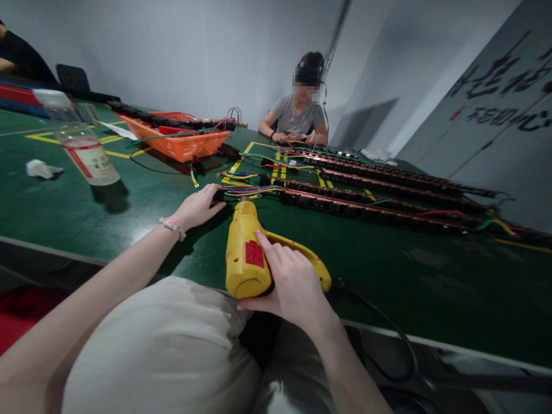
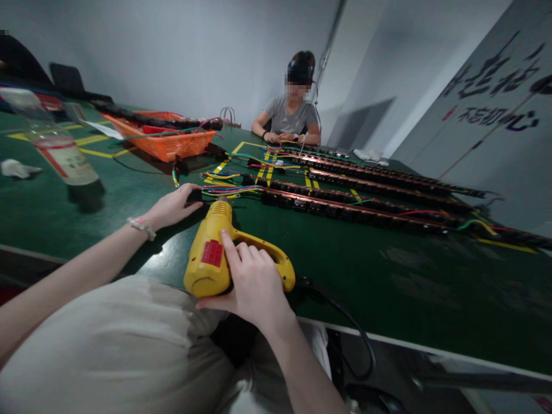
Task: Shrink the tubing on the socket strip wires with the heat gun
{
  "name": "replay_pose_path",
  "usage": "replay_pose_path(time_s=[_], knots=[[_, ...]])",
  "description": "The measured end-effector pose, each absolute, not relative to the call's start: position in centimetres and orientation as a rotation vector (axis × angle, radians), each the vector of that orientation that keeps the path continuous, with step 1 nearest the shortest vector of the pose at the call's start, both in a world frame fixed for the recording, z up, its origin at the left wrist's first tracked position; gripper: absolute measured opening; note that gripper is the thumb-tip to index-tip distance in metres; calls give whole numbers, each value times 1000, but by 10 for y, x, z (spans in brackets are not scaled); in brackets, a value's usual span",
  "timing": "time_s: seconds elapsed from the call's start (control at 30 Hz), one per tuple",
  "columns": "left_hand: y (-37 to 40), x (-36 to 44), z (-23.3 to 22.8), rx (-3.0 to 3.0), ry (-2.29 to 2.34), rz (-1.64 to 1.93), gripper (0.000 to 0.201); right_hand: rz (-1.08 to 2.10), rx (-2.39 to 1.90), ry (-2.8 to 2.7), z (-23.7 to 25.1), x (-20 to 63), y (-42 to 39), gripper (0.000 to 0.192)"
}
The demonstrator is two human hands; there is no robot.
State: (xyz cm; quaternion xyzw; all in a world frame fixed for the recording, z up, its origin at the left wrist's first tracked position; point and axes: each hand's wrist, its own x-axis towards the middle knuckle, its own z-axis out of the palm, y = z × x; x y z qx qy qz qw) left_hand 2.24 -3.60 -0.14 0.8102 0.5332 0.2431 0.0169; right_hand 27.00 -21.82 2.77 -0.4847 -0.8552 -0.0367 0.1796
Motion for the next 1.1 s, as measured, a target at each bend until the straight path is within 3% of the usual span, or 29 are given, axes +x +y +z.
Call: replay_pose_path(time_s=[0.6,1.1], knots=[[-24,8,-9,2472,1463,854,47,-2,-1275,-2416,27,278,-209,116],[-24,11,-10,2456,1416,916,44,-101,-1385,-2330,27,293,-210,109]])
